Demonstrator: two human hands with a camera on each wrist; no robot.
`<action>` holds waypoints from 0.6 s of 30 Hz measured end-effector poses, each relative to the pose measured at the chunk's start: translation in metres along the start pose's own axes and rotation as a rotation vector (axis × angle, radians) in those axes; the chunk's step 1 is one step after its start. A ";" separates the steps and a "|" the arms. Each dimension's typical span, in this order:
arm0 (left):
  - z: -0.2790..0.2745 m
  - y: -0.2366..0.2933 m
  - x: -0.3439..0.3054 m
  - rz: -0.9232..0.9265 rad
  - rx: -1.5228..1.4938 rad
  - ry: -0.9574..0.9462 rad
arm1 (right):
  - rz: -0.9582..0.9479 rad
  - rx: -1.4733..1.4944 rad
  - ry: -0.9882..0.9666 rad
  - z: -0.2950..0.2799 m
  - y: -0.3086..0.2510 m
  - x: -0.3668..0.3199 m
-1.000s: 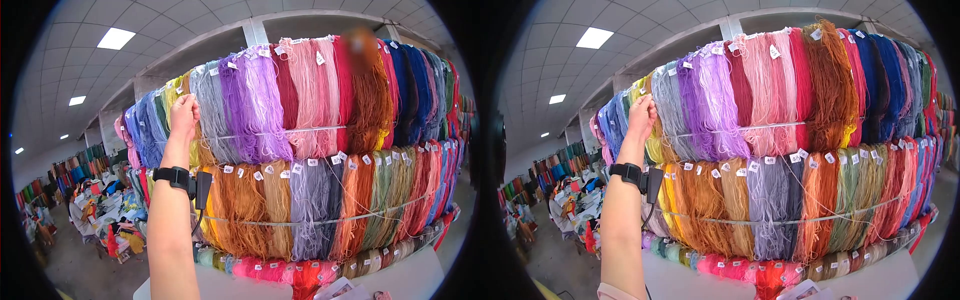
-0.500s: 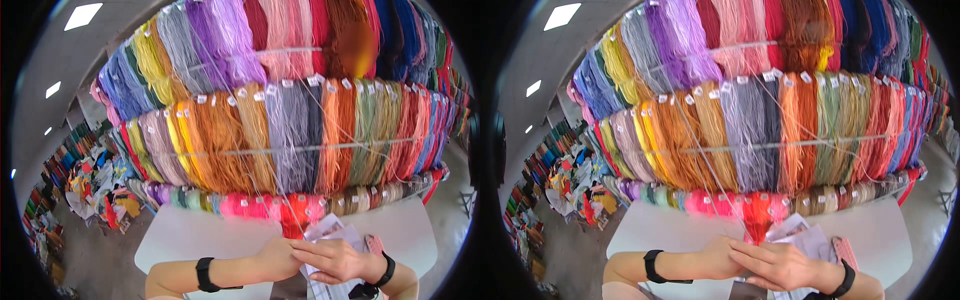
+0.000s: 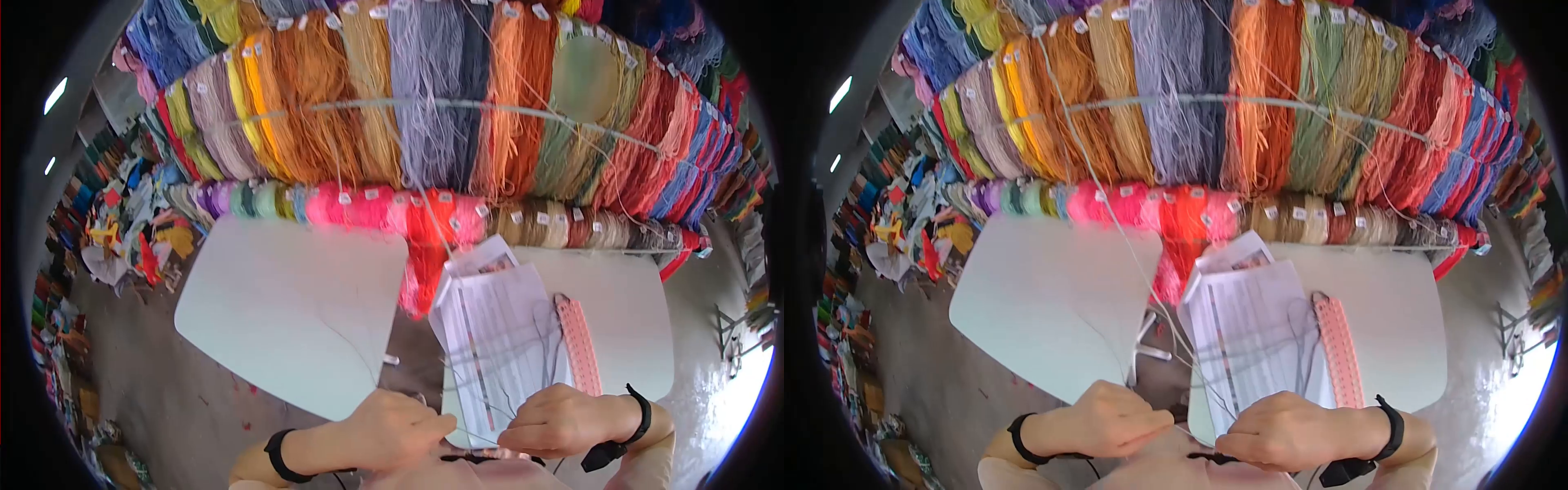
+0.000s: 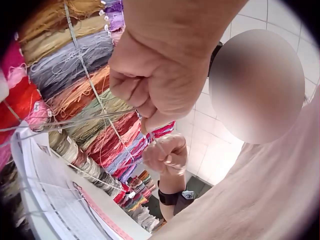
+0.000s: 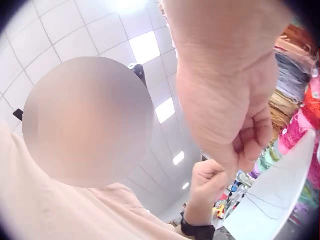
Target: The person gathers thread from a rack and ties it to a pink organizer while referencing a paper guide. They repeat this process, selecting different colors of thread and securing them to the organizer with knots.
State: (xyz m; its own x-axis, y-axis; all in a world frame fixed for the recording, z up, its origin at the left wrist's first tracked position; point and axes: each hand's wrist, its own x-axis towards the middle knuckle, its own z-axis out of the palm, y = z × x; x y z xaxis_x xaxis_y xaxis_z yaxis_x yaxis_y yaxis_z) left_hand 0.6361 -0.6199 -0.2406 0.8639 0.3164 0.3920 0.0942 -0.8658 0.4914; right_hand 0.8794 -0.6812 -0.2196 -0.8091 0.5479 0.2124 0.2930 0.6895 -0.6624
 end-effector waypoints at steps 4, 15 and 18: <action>0.022 0.009 0.017 0.002 -0.118 0.019 | 0.007 0.250 0.052 -0.014 -0.018 -0.016; 0.088 -0.004 0.053 -0.506 -0.554 0.233 | -0.379 1.428 0.744 -0.055 -0.014 -0.079; 0.107 -0.018 0.048 -0.481 -0.309 0.324 | -0.127 1.285 1.119 -0.088 -0.004 -0.115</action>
State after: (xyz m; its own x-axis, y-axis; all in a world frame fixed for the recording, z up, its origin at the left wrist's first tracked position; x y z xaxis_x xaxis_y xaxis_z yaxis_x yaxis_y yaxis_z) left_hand 0.7291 -0.6306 -0.3141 0.5635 0.7828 0.2639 0.2441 -0.4630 0.8521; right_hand 1.0157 -0.7053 -0.1776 0.0966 0.9499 0.2972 -0.7614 0.2629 -0.5926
